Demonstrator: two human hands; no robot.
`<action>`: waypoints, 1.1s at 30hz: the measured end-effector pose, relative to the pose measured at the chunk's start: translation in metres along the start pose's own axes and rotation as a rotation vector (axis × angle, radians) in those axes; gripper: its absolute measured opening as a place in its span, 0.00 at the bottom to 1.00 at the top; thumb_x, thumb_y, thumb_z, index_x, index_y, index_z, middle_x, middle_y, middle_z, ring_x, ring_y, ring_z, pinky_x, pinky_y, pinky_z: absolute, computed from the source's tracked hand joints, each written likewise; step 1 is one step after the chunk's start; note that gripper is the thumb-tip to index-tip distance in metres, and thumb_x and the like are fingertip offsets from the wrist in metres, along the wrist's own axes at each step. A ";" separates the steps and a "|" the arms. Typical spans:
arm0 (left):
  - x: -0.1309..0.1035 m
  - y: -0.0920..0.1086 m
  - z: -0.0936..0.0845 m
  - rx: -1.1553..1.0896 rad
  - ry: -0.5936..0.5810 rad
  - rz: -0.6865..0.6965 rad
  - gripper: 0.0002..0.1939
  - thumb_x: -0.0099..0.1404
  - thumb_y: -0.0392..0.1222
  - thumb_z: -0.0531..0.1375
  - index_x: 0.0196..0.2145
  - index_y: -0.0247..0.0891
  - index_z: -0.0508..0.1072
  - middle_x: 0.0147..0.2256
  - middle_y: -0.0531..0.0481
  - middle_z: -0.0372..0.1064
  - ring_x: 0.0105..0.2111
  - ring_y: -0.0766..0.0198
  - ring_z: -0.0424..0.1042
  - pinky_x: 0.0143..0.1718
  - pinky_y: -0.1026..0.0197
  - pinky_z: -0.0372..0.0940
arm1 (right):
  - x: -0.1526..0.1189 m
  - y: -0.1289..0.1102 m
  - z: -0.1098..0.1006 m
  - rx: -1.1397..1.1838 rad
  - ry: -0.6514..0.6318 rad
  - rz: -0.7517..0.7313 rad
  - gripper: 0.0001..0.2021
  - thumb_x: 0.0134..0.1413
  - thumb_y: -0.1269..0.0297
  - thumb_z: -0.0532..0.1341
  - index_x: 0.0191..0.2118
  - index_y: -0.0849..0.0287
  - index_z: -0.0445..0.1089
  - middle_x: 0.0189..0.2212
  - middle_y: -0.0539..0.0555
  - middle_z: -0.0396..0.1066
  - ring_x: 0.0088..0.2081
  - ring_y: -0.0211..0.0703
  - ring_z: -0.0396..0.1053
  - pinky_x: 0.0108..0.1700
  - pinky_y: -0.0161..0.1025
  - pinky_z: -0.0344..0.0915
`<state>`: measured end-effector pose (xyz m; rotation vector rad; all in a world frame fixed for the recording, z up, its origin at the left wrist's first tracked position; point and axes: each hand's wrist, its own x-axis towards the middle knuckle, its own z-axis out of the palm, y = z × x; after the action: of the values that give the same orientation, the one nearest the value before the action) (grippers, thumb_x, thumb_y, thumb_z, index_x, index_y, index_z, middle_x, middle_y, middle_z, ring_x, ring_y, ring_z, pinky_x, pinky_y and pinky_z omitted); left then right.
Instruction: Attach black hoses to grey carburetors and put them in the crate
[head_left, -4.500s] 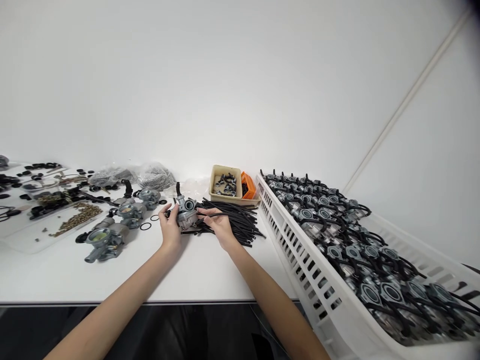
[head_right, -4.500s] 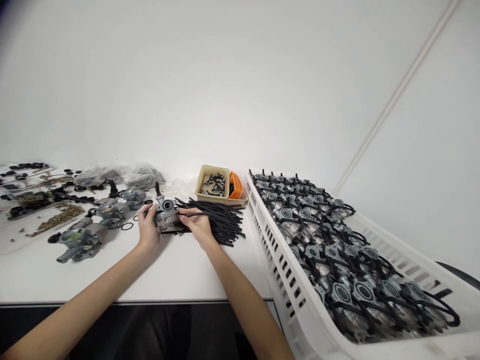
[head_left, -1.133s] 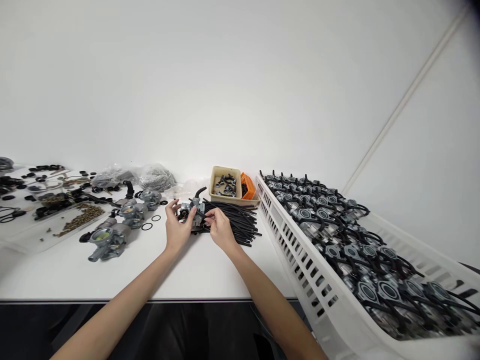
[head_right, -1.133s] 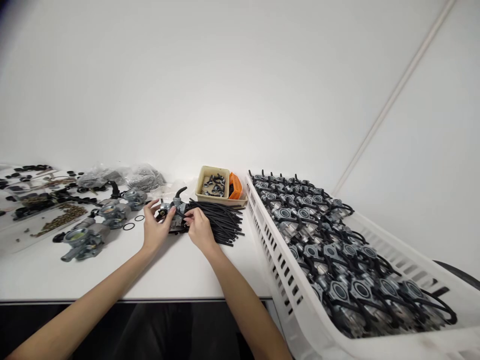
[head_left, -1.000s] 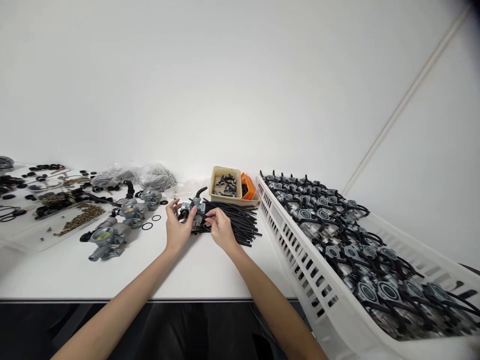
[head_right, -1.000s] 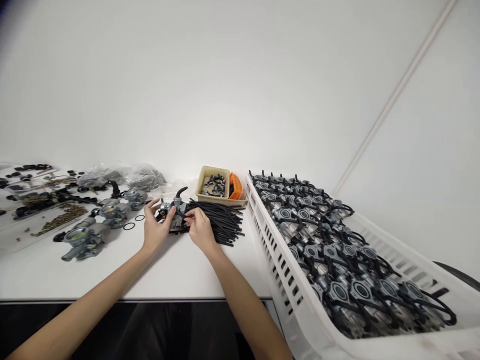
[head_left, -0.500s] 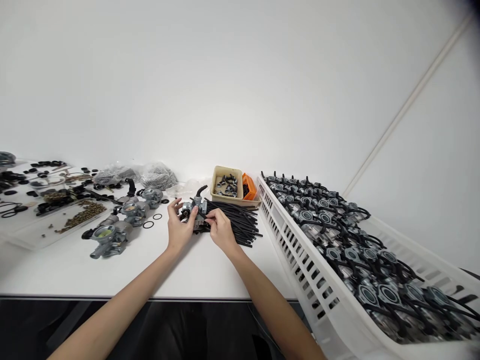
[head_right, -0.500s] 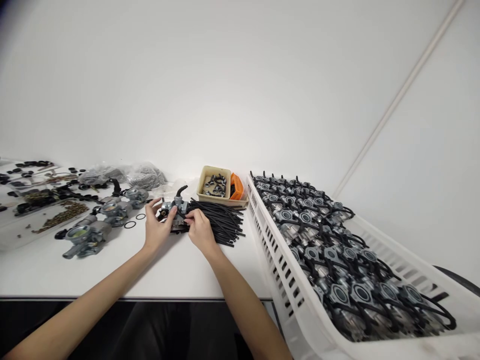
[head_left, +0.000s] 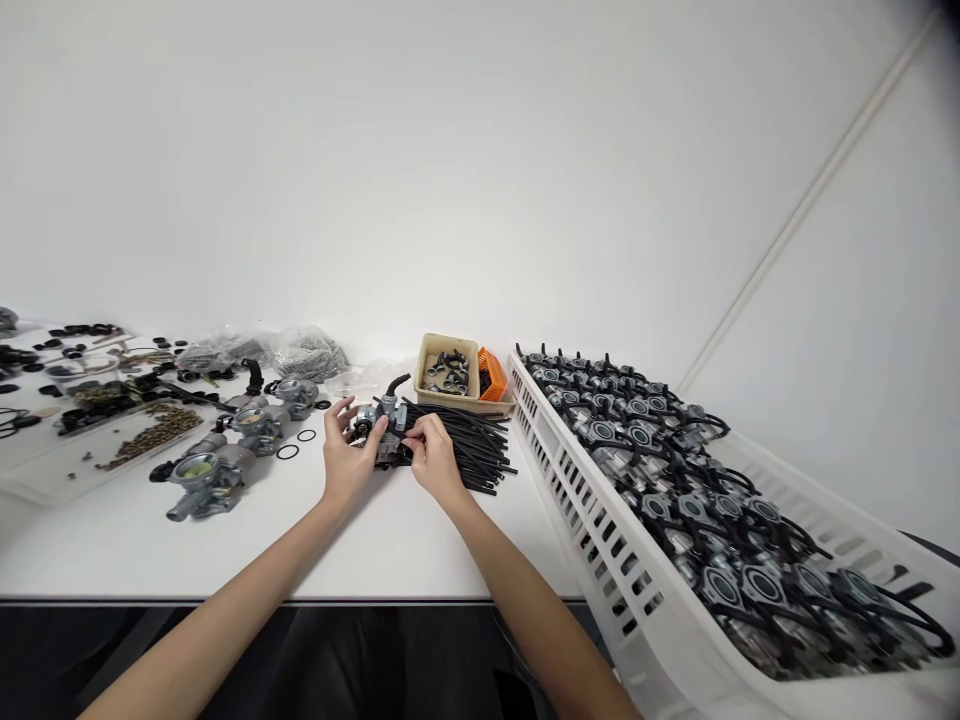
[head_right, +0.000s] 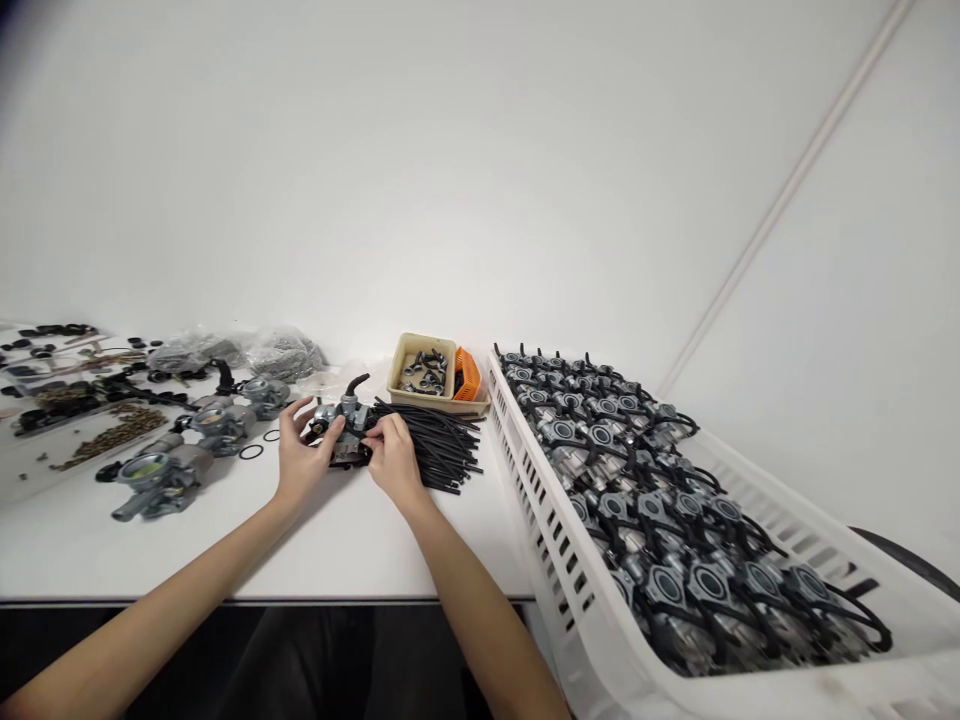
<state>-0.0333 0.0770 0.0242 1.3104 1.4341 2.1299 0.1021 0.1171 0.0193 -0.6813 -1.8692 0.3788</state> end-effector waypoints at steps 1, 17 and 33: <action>0.000 0.000 0.000 -0.010 -0.008 -0.003 0.29 0.56 0.50 0.65 0.52 0.44 0.60 0.48 0.44 0.65 0.53 0.56 0.64 0.46 0.57 0.63 | 0.000 0.000 0.000 0.001 -0.001 0.005 0.08 0.51 0.78 0.55 0.30 0.57 0.61 0.33 0.53 0.62 0.37 0.43 0.64 0.41 0.39 0.63; 0.007 -0.013 -0.001 -0.178 -0.109 -0.250 0.23 0.60 0.57 0.58 0.49 0.43 0.66 0.47 0.46 0.66 0.47 0.57 0.66 0.45 0.57 0.63 | 0.005 -0.013 -0.016 0.310 -0.016 0.212 0.27 0.46 0.58 0.67 0.52 0.55 0.61 0.51 0.58 0.64 0.48 0.47 0.66 0.48 0.43 0.64; 0.001 0.002 -0.001 -0.027 -0.242 -0.101 0.23 0.60 0.55 0.58 0.49 0.41 0.64 0.42 0.47 0.67 0.39 0.59 0.68 0.43 0.56 0.63 | 0.002 -0.002 -0.002 0.543 -0.178 0.288 0.42 0.43 0.56 0.70 0.63 0.56 0.55 0.56 0.60 0.65 0.56 0.49 0.64 0.59 0.45 0.59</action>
<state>-0.0342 0.0759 0.0259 1.4001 1.3377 1.8483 0.1031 0.1167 0.0233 -0.5508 -1.7179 1.1174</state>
